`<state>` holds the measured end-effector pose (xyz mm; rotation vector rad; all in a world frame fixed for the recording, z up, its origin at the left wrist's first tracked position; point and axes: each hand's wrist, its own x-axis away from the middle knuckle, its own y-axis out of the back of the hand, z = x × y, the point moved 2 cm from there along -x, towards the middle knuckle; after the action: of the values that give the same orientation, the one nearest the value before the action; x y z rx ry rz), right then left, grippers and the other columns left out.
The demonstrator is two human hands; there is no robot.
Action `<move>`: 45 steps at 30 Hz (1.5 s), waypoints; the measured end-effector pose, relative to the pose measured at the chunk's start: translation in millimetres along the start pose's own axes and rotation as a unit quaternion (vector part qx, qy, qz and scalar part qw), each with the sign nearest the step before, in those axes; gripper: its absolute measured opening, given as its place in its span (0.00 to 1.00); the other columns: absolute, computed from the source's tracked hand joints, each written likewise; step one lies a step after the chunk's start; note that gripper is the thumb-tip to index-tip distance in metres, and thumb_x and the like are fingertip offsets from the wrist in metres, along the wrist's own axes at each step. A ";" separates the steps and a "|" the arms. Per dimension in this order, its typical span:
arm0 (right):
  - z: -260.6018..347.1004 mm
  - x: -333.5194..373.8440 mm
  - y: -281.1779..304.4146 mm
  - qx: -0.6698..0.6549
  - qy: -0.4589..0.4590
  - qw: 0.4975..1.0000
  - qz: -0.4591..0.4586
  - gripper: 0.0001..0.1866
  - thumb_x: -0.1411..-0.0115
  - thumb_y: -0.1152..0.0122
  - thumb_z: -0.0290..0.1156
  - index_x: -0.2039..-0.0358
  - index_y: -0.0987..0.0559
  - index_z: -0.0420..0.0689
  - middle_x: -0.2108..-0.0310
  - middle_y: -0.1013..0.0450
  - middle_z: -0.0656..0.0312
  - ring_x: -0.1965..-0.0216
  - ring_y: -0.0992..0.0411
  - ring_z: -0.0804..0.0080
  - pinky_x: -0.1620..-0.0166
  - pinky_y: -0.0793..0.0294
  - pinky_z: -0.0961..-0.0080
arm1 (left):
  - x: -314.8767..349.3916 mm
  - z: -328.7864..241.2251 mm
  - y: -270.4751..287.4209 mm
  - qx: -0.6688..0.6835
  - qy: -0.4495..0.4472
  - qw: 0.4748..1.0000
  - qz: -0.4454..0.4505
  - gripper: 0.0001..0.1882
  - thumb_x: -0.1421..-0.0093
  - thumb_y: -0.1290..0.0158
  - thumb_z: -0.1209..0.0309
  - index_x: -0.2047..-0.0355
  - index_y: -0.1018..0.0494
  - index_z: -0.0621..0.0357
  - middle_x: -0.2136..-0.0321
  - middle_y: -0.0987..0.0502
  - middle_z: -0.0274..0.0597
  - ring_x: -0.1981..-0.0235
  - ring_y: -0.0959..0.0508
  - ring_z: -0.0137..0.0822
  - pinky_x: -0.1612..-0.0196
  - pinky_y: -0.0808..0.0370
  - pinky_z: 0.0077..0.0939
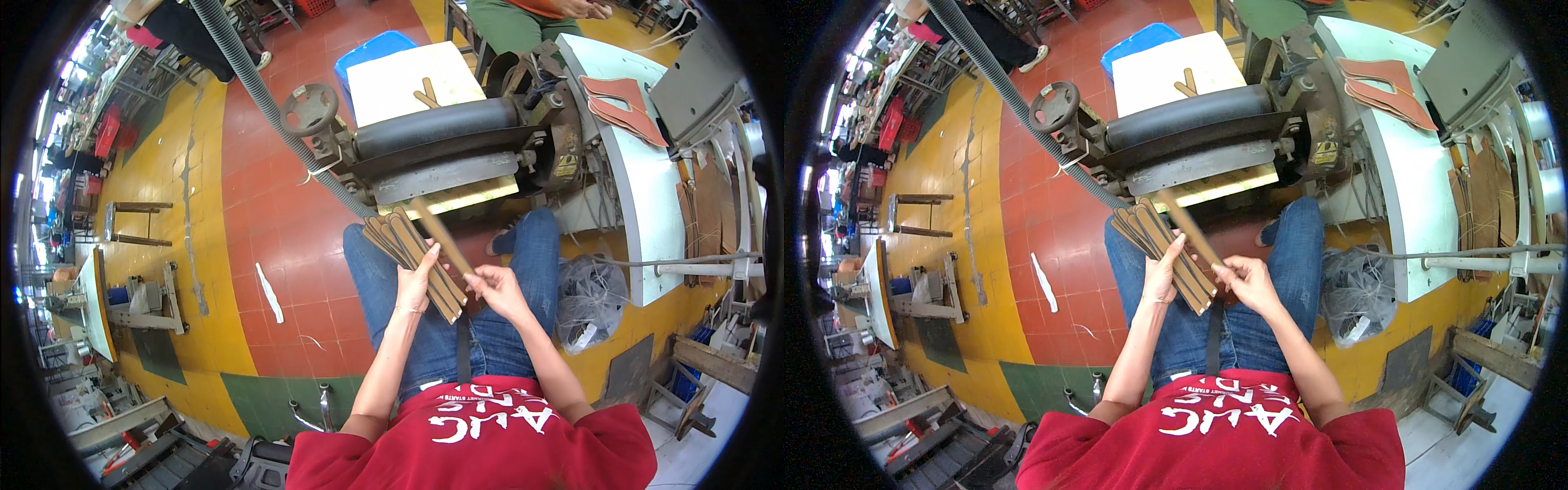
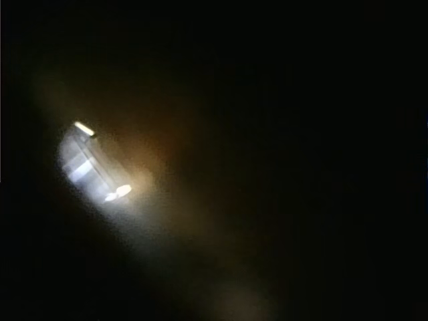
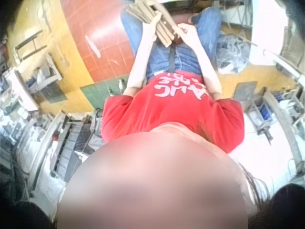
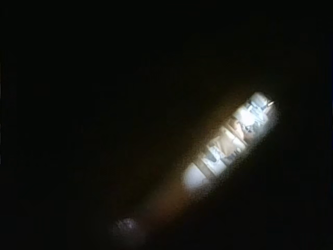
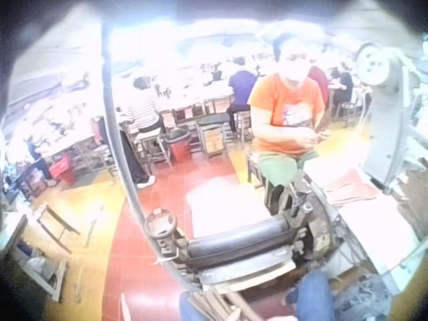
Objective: The person picks up individual tan leather straps from a stack, feeds them through a roller machine, and collects the processed pieces. They repeat this one-at-a-time handling throughout the clip, occasionally reorienting the straps before feeding them into the machine.
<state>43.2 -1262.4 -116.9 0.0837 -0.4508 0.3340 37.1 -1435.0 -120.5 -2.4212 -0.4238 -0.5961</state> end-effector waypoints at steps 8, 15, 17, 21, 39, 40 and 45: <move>-18.3 -65.5 27.9 -0.157 -0.064 0.982 -0.080 0.10 0.39 0.46 0.35 0.69 0.24 0.41 0.79 0.30 0.67 0.85 0.41 0.88 0.84 0.46 0.89 | 5.6 2.6 11.4 0.021 0.022 0.999 0.012 0.18 0.41 0.48 0.64 0.55 0.33 0.61 0.59 0.26 0.44 0.61 0.25 0.32 0.65 0.22 0.26; 9.8 -137.3 29.7 -0.263 0.001 0.962 -0.077 0.11 0.41 0.43 0.31 0.65 0.28 0.35 0.72 0.29 0.61 0.70 0.29 0.76 0.65 0.27 0.83 | 17.7 18.1 24.6 0.039 0.054 0.998 0.013 0.16 0.39 0.50 0.65 0.55 0.33 0.62 0.62 0.27 0.44 0.62 0.25 0.33 0.64 0.23 0.29; 12.1 -143.7 28.3 -0.347 0.024 0.934 -0.086 0.12 0.41 0.43 0.28 0.62 0.30 0.33 0.67 0.29 0.58 0.62 0.27 0.70 0.56 0.26 0.79 | 19.4 20.3 23.8 0.060 0.062 0.996 0.020 0.16 0.39 0.51 0.67 0.55 0.34 0.64 0.62 0.27 0.44 0.62 0.25 0.33 0.64 0.23 0.28; -10.5 -120.0 19.2 -0.426 -0.001 0.901 -0.078 0.16 0.41 0.44 0.26 0.55 0.33 0.33 0.60 0.29 0.52 0.54 0.29 0.62 0.49 0.28 0.72 | 18.3 22.5 22.0 0.074 0.067 0.994 0.035 0.16 0.39 0.52 0.68 0.54 0.35 0.63 0.63 0.27 0.44 0.62 0.25 0.34 0.63 0.23 0.29; 13.2 -0.6 -12.0 0.074 0.030 0.997 -0.016 0.09 0.47 0.35 0.31 0.72 0.25 0.40 0.83 0.28 0.70 0.80 0.31 0.87 0.77 0.33 0.89 | -1.2 6.9 -2.7 0.029 0.022 0.999 0.026 0.14 0.44 0.44 0.73 0.59 0.34 0.62 0.68 0.26 0.43 0.68 0.23 0.34 0.66 0.21 0.27; 13.7 -0.4 -13.1 0.056 -0.030 0.998 -0.020 0.14 0.50 0.32 0.35 0.72 0.25 0.39 0.82 0.29 0.68 0.79 0.33 0.86 0.73 0.31 0.86 | -0.6 5.6 -2.3 0.017 0.024 0.999 0.026 0.14 0.44 0.44 0.73 0.59 0.34 0.62 0.68 0.27 0.43 0.67 0.23 0.34 0.65 0.22 0.27; 17.1 2.7 -21.9 0.066 0.086 0.993 -0.045 0.15 0.52 0.31 0.34 0.69 0.26 0.40 0.77 0.30 0.69 0.77 0.34 0.86 0.71 0.32 0.87 | 2.7 4.0 -4.4 -0.004 0.008 0.999 0.053 0.14 0.44 0.44 0.71 0.59 0.33 0.61 0.66 0.27 0.41 0.64 0.24 0.34 0.63 0.22 0.28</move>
<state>45.8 -1284.8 -100.6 0.2030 -0.2534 0.2792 38.7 -1428.6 -119.9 -2.4270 -0.2856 -0.5723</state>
